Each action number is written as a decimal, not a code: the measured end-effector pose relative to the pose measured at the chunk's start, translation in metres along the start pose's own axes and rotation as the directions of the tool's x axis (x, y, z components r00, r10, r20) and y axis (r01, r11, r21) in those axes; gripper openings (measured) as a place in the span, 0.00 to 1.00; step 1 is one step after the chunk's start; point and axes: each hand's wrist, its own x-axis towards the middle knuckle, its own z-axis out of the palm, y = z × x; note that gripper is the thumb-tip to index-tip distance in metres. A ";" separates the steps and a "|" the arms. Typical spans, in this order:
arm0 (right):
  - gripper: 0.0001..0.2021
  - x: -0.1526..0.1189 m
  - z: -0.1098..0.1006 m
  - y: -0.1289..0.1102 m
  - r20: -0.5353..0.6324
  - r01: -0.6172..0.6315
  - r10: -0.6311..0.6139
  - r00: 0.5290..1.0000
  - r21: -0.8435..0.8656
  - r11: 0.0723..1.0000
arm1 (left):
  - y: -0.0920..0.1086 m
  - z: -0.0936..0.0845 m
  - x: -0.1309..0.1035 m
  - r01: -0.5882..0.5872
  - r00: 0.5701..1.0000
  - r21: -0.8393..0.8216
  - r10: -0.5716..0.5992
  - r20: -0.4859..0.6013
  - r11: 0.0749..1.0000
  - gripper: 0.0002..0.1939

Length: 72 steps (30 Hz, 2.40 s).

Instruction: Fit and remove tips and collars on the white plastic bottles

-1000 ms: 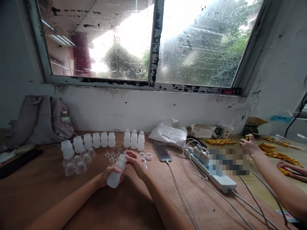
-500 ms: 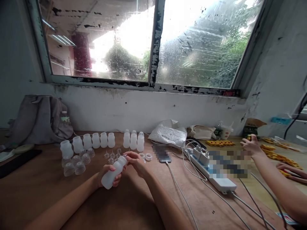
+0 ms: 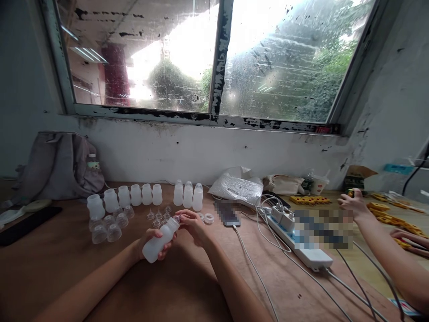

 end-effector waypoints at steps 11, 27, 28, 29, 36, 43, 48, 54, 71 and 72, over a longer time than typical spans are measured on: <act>0.09 -0.002 0.005 -0.003 -0.001 -0.019 0.019 1.000 0.005 1.000 | -0.001 -0.001 -0.001 -0.003 1.000 -0.002 0.003 0.013 1.000 0.18; 0.19 -0.001 0.007 0.000 -0.096 -0.070 0.046 0.994 -0.263 0.962 | -0.002 0.002 -0.001 0.085 0.996 0.060 -0.086 0.015 0.995 0.19; 0.19 -0.002 0.008 -0.001 -0.098 -0.075 0.050 0.994 -0.267 0.961 | -0.002 0.003 -0.002 0.090 0.996 0.070 -0.092 0.015 0.993 0.19; 0.20 -0.002 0.009 -0.001 -0.098 -0.078 0.054 0.994 -0.269 0.960 | -0.003 0.003 -0.002 0.090 0.996 0.077 -0.091 0.013 0.993 0.19; 0.19 -0.002 0.010 0.000 -0.118 -0.028 -0.006 0.993 -0.290 0.957 | -0.004 0.000 -0.001 0.028 0.999 0.082 -0.025 -0.033 0.996 0.17; 0.17 -0.003 0.005 0.000 -0.086 -0.014 -0.014 0.996 -0.308 0.951 | -0.004 -0.002 -0.001 0.027 0.999 0.089 -0.024 -0.028 0.996 0.17; 0.21 -0.004 0.003 -0.002 -0.077 -0.059 0.035 0.996 -0.330 0.942 | -0.004 -0.003 -0.001 0.045 0.999 0.067 -0.045 -0.004 0.997 0.17; 0.16 -0.005 0.005 -0.011 -0.076 -0.115 0.095 0.993 -0.336 0.935 | -0.004 -0.003 -0.001 0.047 0.999 0.067 -0.046 -0.023 0.997 0.18; 0.17 -0.004 0.010 0.002 -0.100 -0.037 0.004 0.995 -0.329 0.943 | 0.000 0.025 0.014 -0.450 0.501 0.574 0.726 -0.471 0.684 0.24; 0.17 -0.005 0.013 0.002 -0.071 -0.058 0.037 0.997 -0.318 0.946 | -0.001 0.024 0.014 -0.452 0.486 0.582 0.734 -0.474 0.676 0.25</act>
